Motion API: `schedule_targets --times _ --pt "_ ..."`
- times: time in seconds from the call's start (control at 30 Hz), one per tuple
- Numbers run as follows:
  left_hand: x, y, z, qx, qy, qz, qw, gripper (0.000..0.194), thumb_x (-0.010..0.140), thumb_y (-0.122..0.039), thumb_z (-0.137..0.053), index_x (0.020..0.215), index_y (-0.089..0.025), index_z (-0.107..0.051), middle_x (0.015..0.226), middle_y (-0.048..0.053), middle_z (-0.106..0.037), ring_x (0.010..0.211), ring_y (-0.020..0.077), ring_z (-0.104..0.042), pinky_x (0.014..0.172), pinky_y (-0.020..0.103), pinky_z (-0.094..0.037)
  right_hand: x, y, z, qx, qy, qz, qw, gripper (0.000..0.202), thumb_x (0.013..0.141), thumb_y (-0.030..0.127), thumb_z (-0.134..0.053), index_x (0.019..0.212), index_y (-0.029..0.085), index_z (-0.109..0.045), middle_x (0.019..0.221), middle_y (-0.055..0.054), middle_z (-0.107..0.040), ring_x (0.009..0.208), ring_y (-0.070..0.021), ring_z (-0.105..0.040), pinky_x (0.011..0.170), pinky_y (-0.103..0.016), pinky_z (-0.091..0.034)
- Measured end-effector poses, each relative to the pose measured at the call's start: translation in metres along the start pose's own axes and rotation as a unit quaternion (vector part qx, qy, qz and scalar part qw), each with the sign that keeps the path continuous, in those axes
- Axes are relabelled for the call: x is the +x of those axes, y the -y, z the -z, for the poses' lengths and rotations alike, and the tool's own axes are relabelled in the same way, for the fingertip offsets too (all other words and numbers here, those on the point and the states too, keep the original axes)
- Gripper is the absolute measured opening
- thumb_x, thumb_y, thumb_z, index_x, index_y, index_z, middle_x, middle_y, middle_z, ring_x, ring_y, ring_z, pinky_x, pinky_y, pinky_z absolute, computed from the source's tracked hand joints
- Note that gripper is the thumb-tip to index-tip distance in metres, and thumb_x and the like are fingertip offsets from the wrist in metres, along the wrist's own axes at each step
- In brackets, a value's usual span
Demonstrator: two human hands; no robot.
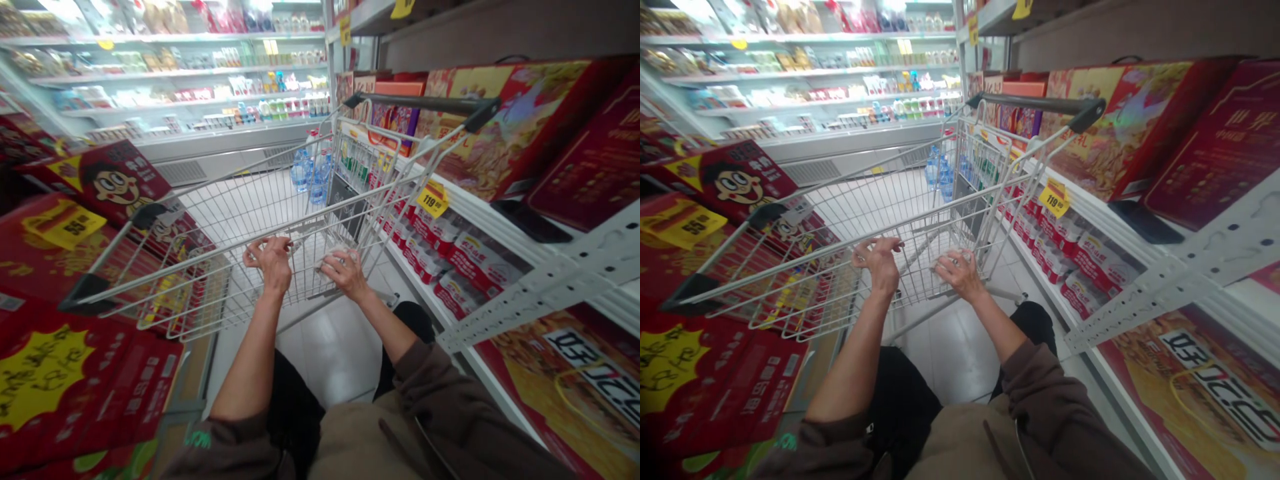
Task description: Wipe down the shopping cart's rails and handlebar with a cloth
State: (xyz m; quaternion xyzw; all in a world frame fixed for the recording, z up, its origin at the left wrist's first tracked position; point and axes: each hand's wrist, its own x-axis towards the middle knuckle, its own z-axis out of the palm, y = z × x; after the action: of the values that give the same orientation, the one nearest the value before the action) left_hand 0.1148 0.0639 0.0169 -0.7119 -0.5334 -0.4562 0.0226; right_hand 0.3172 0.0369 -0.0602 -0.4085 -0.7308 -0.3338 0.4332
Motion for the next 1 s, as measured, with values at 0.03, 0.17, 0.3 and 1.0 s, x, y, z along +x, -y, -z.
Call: schedule_targets --times 0.03,0.17,0.3,1.0 --pt "0.002 0.005 0.001 0.003 -0.001 0.0 1.0 0.061 0.102 -0.044 -0.011 0.093 -0.026 -0.069 0.088 0.009 -0.07 0.121 0.0307 -0.045 0.109 0.06 -0.018 0.001 -0.002 0.002 0.003 0.009 -0.002 1.0 0.013 0.1 0.025 -0.061 0.103 0.032 -0.072 0.114 0.004 -0.076 0.111 -0.0189 -0.057 0.109 -0.045 -0.033" --pt "0.009 0.021 0.004 0.0 -0.007 0.012 1.0 0.058 0.102 -0.04 -0.014 0.091 -0.025 -0.069 0.09 0.009 -0.07 0.121 0.0315 -0.044 0.111 0.062 -0.016 0.023 -0.025 0.013 -0.028 -0.023 -0.089 0.995 0.023 0.1 0.02 -0.057 0.113 0.034 -0.07 0.122 0.0 -0.073 0.121 -0.0218 -0.054 0.112 -0.048 -0.031" --pt "-0.004 0.014 0.0 0.021 -0.117 0.0 0.993 0.052 0.102 -0.046 -0.023 0.105 -0.024 -0.069 0.119 0.013 -0.061 0.127 0.0313 -0.04 0.115 0.058 -0.017 0.025 -0.023 0.011 -0.053 -0.035 -0.077 0.995 0.019 0.1 0.022 -0.059 0.111 0.033 -0.07 0.121 0.0 -0.073 0.12 -0.0213 -0.054 0.113 -0.05 -0.029" --pt "0.02 -0.043 -0.036 0.003 0.019 -0.057 0.998 0.063 0.105 -0.042 -0.01 0.112 -0.021 -0.069 0.116 0.011 -0.07 0.138 0.0276 -0.045 0.124 0.052 -0.017 0.001 -0.052 0.016 -0.02 0.061 -0.135 0.989 0.029 0.098 0.017 -0.057 0.118 0.035 -0.069 0.125 -0.001 -0.071 0.123 -0.0238 -0.052 0.109 -0.05 -0.034"
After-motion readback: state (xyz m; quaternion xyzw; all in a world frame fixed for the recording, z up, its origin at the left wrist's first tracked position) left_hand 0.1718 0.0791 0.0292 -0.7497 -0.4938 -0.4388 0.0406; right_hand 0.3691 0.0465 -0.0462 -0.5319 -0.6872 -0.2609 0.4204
